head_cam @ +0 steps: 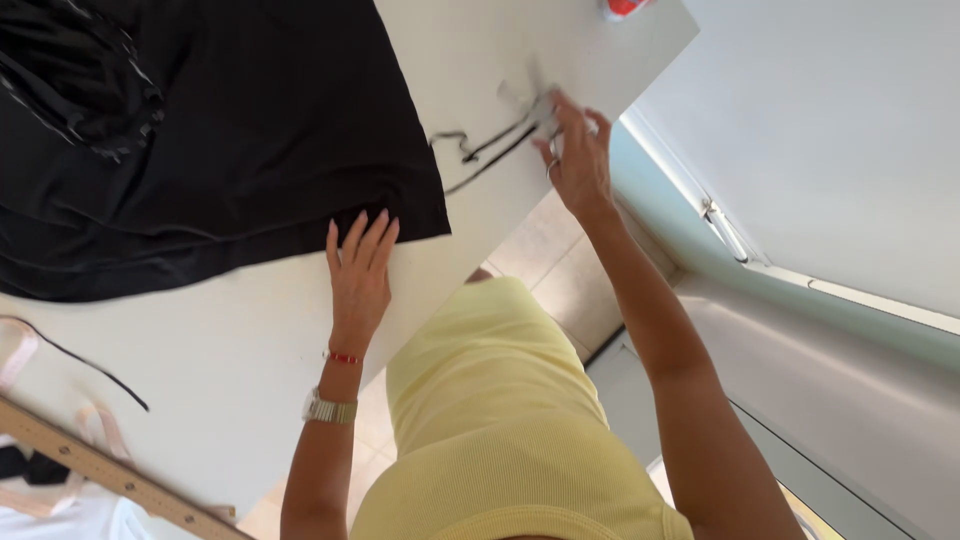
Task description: The person uses scissors to cut a piece of black fabric laid out on a white table. They trim the edges of the fabric, occasionally repositioning the material and the camera angle to continue cutting along different sides.
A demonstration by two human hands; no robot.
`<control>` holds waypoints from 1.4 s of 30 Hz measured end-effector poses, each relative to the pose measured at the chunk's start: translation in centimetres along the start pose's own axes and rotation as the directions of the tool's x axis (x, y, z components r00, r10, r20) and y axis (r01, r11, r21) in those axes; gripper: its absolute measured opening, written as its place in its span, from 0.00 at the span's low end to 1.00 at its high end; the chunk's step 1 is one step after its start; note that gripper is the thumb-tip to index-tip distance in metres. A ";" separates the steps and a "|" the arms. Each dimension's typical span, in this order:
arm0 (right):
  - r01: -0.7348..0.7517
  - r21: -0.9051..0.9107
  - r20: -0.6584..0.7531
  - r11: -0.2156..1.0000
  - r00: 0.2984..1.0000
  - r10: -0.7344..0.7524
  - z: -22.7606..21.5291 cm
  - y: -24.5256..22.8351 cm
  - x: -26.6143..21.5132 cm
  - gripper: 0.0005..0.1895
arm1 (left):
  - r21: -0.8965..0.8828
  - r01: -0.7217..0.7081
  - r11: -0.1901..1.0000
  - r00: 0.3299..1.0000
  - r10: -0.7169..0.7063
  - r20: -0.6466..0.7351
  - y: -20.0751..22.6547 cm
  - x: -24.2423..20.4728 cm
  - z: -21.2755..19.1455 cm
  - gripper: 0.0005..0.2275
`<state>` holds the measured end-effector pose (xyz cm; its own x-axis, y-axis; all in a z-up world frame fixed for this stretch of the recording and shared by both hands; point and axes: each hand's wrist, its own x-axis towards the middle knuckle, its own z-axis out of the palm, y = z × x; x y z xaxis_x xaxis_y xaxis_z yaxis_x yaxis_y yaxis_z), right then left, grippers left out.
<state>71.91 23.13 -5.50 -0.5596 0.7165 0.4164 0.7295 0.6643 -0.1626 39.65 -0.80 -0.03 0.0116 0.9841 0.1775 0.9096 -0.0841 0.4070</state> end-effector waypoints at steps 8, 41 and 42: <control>-0.310 0.586 0.130 0.749 0.948 0.290 -0.3 -8.2 -6.1 0.27 | -0.059 -0.101 0.993 0.981 0.090 -0.171 -0.7 0.3 5.9 0.13; -0.946 0.317 0.929 -0.071 0.295 0.223 -15.5 -22.2 -9.1 0.26 | -0.187 -0.195 0.963 0.961 0.150 -0.232 1.1 1.9 6.0 0.02; -0.947 0.311 0.931 -0.076 0.288 0.223 -14.9 -22.2 -9.6 0.26 | -0.190 -0.193 0.962 0.963 0.149 -0.225 1.2 1.7 6.1 0.02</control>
<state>66.95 -1.62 7.40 -0.3649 0.5528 -0.7492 0.3522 -0.6629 -0.6607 43.25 1.74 -4.70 0.0529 0.8997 0.4334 0.7941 -0.3010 0.5280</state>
